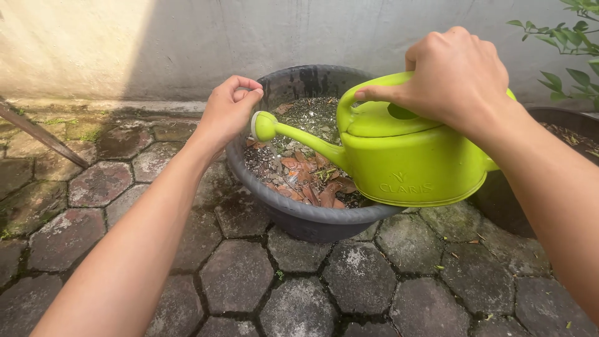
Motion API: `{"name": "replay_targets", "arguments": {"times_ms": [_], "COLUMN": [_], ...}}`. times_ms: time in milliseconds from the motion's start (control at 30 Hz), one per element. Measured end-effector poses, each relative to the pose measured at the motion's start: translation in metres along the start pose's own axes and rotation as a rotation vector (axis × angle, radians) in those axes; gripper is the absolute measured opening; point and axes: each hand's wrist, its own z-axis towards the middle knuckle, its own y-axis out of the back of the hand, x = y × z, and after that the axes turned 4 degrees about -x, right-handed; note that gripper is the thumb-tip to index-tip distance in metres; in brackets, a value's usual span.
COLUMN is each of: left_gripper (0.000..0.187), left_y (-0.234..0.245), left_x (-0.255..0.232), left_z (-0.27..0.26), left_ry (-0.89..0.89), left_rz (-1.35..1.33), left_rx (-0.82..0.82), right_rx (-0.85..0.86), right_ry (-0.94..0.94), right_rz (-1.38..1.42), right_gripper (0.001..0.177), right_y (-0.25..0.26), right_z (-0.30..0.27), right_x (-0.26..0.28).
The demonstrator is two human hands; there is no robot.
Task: Watering a potted plant using a green plastic watering can.
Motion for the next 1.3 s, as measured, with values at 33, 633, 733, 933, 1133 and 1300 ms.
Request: {"name": "replay_targets", "arguments": {"times_ms": [33,633,733,933,1133,1300], "left_gripper": [0.019,0.018,0.018,0.017,0.017,0.033], "left_y": [0.000,0.000,-0.002,-0.004,-0.004,-0.001], "left_x": [0.002,-0.007,-0.003,-0.001,-0.002,-0.002], "left_z": [0.001,0.002,0.006,0.008,0.007,0.008], "left_ry": [0.002,0.053,0.028,-0.001,0.012,-0.041], "left_rz": [0.000,-0.017,-0.014,-0.001,-0.039,-0.043], "left_rx": [-0.001,-0.024,-0.011,-0.005,-0.008,0.003], "right_rx": [0.001,-0.123,-0.161,-0.150,-0.251,-0.114], "right_ry": [0.001,0.069,0.051,-0.030,0.047,0.011], "right_rz": [0.001,-0.455,-0.376,-0.330,-0.189,0.111], "right_gripper": [0.081,0.085,0.078,0.082,0.070,0.056], "right_y": [0.000,-0.011,-0.013,-0.018,-0.016,0.002], "right_z": [-0.001,-0.007,-0.008,0.000,0.000,-0.004], "right_x": [-0.002,-0.064,-0.060,-0.055,-0.042,-0.020]}}
